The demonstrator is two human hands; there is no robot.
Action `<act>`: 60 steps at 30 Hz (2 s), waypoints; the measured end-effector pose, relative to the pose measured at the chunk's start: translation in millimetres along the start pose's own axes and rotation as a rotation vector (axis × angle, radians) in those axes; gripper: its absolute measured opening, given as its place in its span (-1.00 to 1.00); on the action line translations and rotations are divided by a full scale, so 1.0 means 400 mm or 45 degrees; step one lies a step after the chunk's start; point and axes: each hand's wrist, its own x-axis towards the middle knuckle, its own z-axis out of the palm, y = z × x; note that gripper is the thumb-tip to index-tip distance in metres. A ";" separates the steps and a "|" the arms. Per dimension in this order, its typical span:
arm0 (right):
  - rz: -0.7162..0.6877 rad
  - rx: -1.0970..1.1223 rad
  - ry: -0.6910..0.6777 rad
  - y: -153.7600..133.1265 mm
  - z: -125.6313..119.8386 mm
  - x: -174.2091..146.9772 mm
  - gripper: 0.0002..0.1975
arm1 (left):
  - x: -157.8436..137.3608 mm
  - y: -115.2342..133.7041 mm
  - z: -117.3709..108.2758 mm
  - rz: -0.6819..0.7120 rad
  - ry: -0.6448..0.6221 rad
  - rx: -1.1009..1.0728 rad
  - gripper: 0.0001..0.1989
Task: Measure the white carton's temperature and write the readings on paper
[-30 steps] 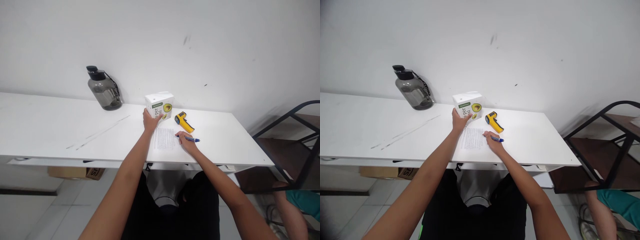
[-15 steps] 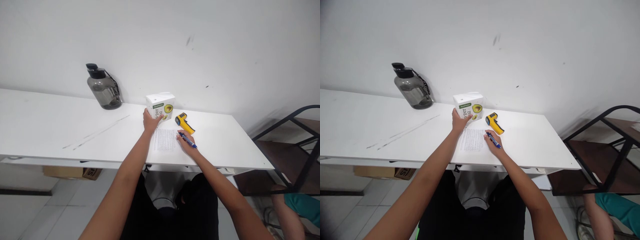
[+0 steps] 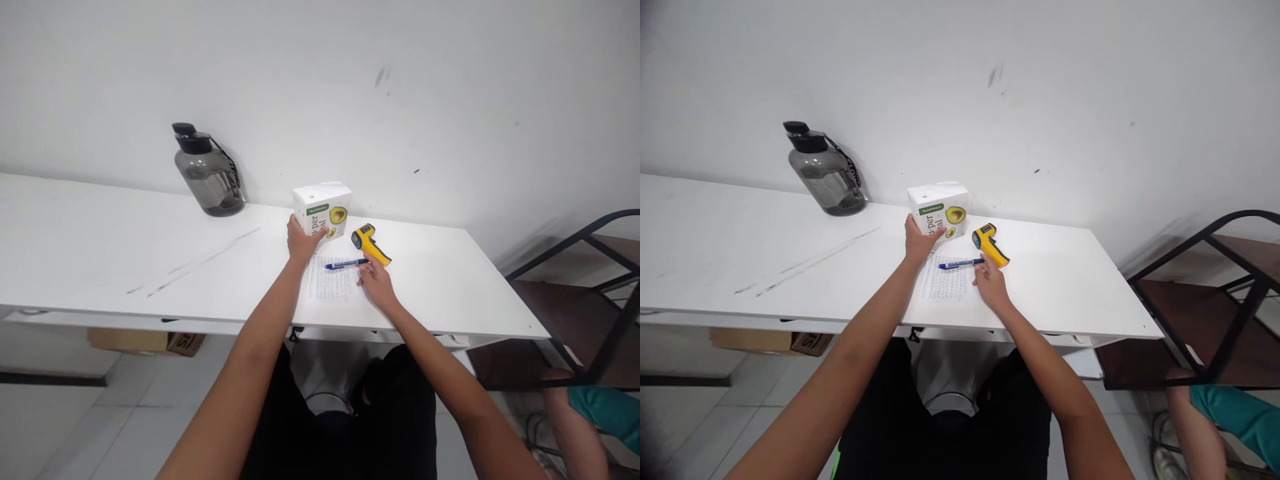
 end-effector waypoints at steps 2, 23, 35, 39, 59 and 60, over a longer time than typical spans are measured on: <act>0.010 -0.008 -0.004 -0.003 0.001 -0.001 -0.41 | 0.000 0.000 0.000 -0.001 0.001 0.003 -0.12; 0.064 -0.009 -0.020 -0.008 -0.002 0.005 -0.37 | -0.002 -0.001 0.001 -0.009 0.005 0.014 -0.06; 0.057 -0.001 -0.113 -0.001 -0.009 0.015 -0.19 | 0.000 -0.014 0.006 0.032 0.015 -0.018 -0.13; 0.033 -0.074 -0.085 0.001 -0.008 0.009 -0.10 | 0.000 -0.016 0.006 0.022 0.026 -0.021 -0.11; -0.095 -1.231 0.127 -0.154 -0.043 0.166 -0.55 | 0.005 -0.013 0.005 0.004 0.013 -0.013 -0.11; -0.021 -1.297 0.114 -0.160 -0.040 0.182 -0.53 | 0.005 -0.012 0.004 -0.007 0.011 -0.014 -0.13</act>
